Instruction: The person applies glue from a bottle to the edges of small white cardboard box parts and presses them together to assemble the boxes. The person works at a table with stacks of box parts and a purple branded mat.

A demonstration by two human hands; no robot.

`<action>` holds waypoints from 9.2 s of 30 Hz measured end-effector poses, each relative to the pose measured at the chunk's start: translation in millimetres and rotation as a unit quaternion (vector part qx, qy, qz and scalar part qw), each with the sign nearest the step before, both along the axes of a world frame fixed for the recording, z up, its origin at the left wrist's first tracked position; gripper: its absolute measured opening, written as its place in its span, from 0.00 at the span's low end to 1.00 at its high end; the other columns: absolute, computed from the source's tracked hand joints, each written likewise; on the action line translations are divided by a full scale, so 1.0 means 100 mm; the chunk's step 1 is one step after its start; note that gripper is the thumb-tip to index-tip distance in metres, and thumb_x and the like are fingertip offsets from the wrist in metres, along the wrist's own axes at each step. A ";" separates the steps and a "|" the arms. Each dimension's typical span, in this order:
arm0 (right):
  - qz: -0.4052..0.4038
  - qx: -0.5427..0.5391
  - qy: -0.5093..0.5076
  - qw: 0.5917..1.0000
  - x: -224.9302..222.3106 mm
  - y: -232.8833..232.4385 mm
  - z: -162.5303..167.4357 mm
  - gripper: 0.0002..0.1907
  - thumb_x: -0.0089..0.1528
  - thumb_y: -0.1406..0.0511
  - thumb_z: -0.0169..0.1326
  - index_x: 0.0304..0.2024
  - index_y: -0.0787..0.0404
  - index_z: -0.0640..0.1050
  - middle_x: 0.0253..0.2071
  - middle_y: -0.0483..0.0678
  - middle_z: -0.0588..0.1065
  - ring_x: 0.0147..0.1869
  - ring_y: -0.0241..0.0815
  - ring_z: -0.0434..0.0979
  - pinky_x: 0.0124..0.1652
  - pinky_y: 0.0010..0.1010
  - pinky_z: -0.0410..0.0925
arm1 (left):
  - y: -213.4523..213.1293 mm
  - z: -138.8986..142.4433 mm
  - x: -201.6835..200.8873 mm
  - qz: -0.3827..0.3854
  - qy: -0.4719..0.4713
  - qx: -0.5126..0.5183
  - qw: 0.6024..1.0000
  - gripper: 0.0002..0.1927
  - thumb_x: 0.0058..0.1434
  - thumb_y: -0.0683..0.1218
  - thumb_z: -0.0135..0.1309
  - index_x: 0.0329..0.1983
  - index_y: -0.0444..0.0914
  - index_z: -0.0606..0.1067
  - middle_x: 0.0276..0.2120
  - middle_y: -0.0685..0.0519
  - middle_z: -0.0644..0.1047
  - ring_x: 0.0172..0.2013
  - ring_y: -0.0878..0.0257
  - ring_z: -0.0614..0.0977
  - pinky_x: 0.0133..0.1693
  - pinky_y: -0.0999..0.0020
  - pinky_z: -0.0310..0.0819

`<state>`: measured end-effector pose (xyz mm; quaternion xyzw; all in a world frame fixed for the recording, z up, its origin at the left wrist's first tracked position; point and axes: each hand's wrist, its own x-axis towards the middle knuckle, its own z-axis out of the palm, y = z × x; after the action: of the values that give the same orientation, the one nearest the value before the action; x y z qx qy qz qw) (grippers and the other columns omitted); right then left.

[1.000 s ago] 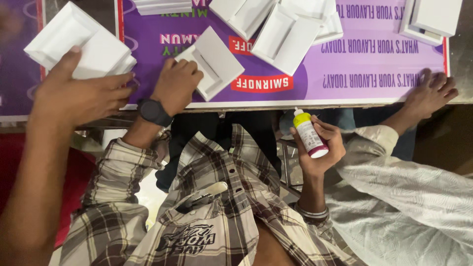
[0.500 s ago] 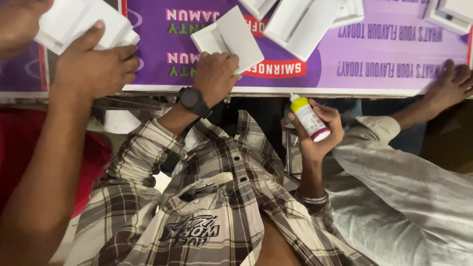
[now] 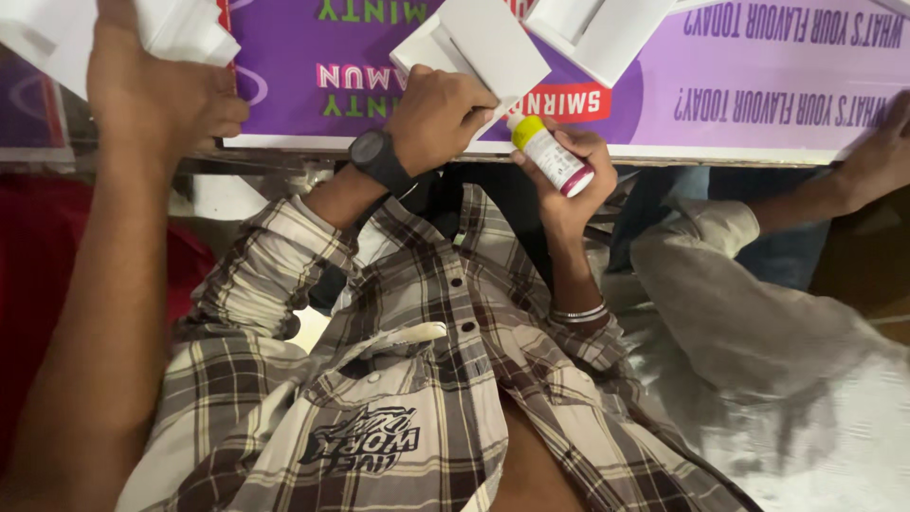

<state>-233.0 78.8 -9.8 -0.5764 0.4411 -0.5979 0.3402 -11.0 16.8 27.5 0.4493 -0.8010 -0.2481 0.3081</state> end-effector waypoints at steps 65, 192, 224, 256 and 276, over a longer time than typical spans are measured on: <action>-0.017 -0.075 0.154 0.985 0.14 0.07 0.27 0.21 0.54 0.74 0.75 0.39 0.68 0.74 0.47 0.58 0.81 0.54 0.48 0.84 0.54 0.35 0.77 | -0.27 -0.08 -0.17 -0.032 0.072 0.036 0.996 0.05 0.61 0.43 0.60 0.34 0.36 0.83 0.30 0.43 0.81 0.31 0.46 0.83 0.37 0.54 0.76; 0.083 -0.121 0.270 0.952 1.30 0.25 0.71 0.23 0.52 0.72 0.76 0.40 0.67 0.73 0.45 0.58 0.81 0.51 0.49 0.85 0.50 0.34 0.78 | -0.75 0.06 0.40 -0.095 -0.141 0.076 0.982 0.33 0.71 0.65 0.41 0.29 0.35 0.81 0.27 0.40 0.80 0.30 0.43 0.80 0.38 0.44 0.72; -0.042 -0.150 0.320 0.934 0.53 0.04 0.92 0.16 0.52 0.77 0.73 0.35 0.69 0.76 0.42 0.59 0.80 0.47 0.54 0.84 0.48 0.37 0.76 | -0.66 0.34 0.28 -0.068 -0.173 0.115 0.976 0.34 0.72 0.65 0.43 0.22 0.35 0.78 0.21 0.41 0.76 0.26 0.42 0.80 0.33 0.44 0.74; -0.128 -0.079 0.171 0.974 0.03 0.18 0.89 0.23 0.51 0.71 0.75 0.40 0.68 0.74 0.46 0.55 0.79 0.50 0.42 0.81 0.52 0.32 0.74 | 0.39 0.25 -0.11 0.131 -0.242 -0.145 0.950 0.42 0.60 0.62 0.57 0.66 0.28 0.65 0.58 0.42 0.70 0.60 0.49 0.69 0.62 0.48 0.59; -0.102 0.021 0.114 0.988 -0.24 0.10 1.05 0.21 0.52 0.71 0.70 0.45 0.70 0.76 0.45 0.56 0.79 0.48 0.41 0.82 0.49 0.29 0.74 | 0.39 0.21 1.80 0.421 -0.348 -0.082 0.833 0.44 0.65 0.61 0.51 0.75 0.27 0.60 0.67 0.38 0.67 0.64 0.45 0.68 0.61 0.44 0.60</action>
<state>-257.0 89.3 94.7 -0.5856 0.5461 -0.5501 0.2372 168.9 56.2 48.1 0.7730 -0.6059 0.1454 0.1194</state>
